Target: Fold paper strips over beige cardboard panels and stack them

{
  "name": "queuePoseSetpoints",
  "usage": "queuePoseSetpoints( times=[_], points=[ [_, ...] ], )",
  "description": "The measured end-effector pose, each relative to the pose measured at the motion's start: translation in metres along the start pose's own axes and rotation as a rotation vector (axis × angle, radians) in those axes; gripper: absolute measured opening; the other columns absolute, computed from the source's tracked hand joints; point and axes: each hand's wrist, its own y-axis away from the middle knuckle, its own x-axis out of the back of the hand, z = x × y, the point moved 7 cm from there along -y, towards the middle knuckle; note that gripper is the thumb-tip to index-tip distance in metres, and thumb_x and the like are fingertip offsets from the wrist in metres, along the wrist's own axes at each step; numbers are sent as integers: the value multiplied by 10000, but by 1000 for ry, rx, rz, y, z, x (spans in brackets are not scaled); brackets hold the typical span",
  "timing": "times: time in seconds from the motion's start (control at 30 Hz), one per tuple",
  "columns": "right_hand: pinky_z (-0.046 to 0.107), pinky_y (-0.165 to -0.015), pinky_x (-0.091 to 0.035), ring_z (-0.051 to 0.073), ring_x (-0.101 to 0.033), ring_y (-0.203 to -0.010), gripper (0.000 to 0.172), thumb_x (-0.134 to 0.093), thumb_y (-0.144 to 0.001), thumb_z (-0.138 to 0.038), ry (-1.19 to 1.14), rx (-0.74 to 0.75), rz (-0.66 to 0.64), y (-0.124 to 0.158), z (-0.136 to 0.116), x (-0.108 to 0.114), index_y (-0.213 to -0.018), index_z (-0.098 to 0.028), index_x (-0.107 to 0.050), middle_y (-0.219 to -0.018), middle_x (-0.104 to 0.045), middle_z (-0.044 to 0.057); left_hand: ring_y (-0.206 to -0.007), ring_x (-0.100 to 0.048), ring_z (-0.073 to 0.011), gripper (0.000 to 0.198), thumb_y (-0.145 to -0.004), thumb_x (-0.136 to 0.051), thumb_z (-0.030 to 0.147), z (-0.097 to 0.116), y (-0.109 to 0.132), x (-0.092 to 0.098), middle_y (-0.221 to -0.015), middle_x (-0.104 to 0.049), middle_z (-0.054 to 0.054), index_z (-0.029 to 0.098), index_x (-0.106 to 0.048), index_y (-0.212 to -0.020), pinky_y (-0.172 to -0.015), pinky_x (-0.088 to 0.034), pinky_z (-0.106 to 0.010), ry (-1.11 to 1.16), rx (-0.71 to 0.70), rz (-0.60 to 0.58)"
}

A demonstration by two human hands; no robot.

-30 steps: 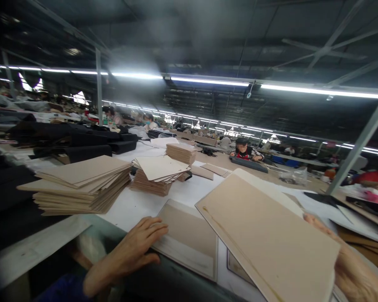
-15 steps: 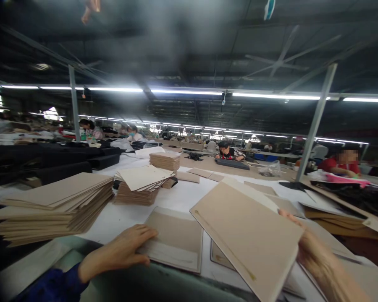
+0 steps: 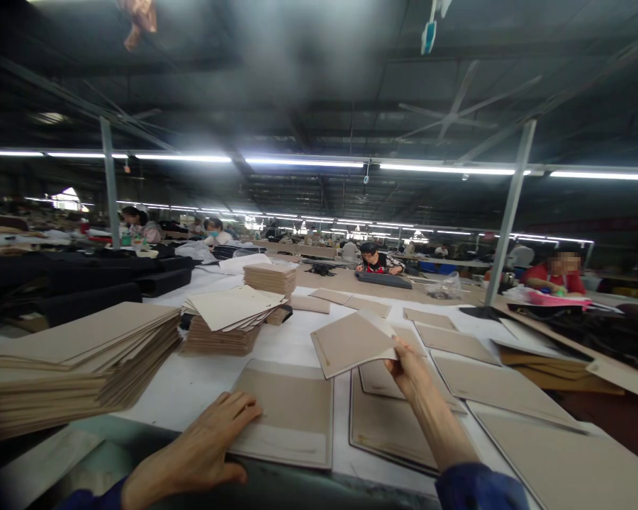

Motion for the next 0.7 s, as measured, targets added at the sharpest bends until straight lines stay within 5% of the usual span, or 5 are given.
queuePoseSetpoints(
  times=[0.13, 0.3, 0.53, 0.63, 0.7],
  points=[
    [151, -397, -493, 67, -520, -422, 115, -587, -720, -177, 11, -19, 85, -18, 23, -18, -725, -228, -484, -517, -550, -82, -1154, -433, -291, 687, -557, -715, 244, -4, 10, -5, -1254, -492, -82, 255, -464, -1197, -1024, -312, -461, -10, 50, 14],
    [216, -514, -541, 102, -575, -516, 55, -504, -759, -200, 169, -6, 127, -26, 40, -35, -729, -225, -465, -553, -549, -57, -1131, -471, -312, 842, -461, -583, 47, -25, 29, -38, -1267, -526, -108, 209, -418, -1270, -988, -355, -451, -221, 63, -2],
    [506, -899, -446, 328, -588, -990, 106, -558, -648, -155, 641, 84, 81, -23, 39, -41, -751, -177, -566, -800, -650, 113, -915, -578, -206, 589, -735, -371, 36, -22, 74, -25, -980, -672, -25, 304, -462, -1252, -848, -411, -338, -551, -190, 590],
    [497, -1064, -251, 347, -426, -1215, 211, -575, -625, -141, 764, 216, 24, -11, 24, -51, -831, -159, -612, -1099, -613, 155, -1016, -556, -216, 483, -826, -324, 109, -22, 88, 0, -1055, -660, -32, 322, -503, -1221, -933, -383, -369, -425, -64, 681],
    [451, -1070, -257, 310, -431, -1220, 266, -576, -646, -170, 809, 298, -92, 6, 16, -67, -907, -174, -629, -1193, -584, 119, -1054, -545, -210, 413, -875, -314, 196, -21, 100, 17, -1090, -650, -33, 330, -527, -1202, -950, -391, -351, -213, -1, 741]
  ],
)
